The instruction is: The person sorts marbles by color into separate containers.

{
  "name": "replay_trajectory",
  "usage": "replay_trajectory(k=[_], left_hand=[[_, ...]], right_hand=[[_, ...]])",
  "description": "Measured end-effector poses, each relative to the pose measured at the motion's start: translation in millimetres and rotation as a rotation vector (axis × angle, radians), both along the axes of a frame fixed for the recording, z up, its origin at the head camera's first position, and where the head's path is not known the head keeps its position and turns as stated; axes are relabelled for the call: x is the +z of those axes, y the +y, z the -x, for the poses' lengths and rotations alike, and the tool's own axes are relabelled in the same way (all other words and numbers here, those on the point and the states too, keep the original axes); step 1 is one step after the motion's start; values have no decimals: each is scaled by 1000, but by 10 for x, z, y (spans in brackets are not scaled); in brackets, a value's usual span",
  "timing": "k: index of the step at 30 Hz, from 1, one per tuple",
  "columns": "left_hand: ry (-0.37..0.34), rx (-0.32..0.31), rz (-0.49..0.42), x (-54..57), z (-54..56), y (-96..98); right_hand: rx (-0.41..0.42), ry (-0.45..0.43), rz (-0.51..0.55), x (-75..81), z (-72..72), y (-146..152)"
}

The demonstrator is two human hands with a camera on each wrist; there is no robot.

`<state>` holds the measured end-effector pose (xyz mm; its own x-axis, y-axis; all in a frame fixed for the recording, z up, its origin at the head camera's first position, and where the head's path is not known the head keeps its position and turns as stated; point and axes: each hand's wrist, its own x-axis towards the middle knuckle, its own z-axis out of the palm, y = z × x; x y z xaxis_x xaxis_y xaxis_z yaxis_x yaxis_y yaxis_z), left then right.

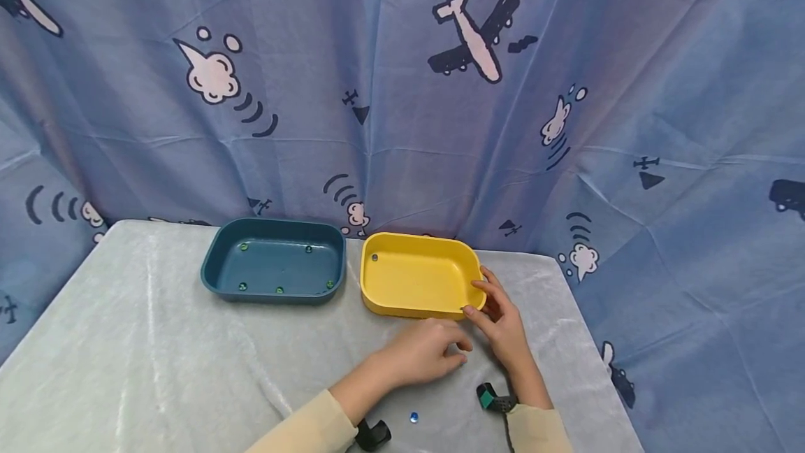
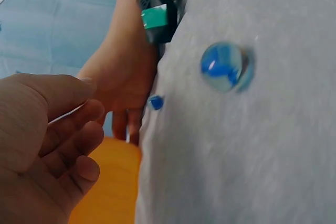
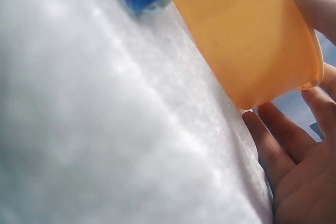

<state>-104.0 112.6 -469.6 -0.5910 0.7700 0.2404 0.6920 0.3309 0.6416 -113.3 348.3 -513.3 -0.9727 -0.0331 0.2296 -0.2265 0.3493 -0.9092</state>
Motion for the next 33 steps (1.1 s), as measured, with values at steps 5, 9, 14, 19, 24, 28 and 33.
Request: replay_trajectory(k=[5,9,14,19,24,28,33], left_hand=[[16,-30,22,-68,-8,89],[-3,-40,34,-121,-16,124],[8,-29,61,-197,-19,145],[18,-23,73,-251,-20,157],[3,-21,81,-275,-24,168],[-5,-5,100,-275,-32,171],[7,10,119,-294,-33,169]], right_hand=[[-10,-9,-10,-2,4,-1],[-14,-14,-15,-8,8,2],[-11,-13,-8,-14,7,4],[-15,-14,-13,-17,10,7],[-21,-17,-14,-2,4,1],[-26,-20,-18,4,-4,-3],[-25,-23,-10,-2,-4,-5]])
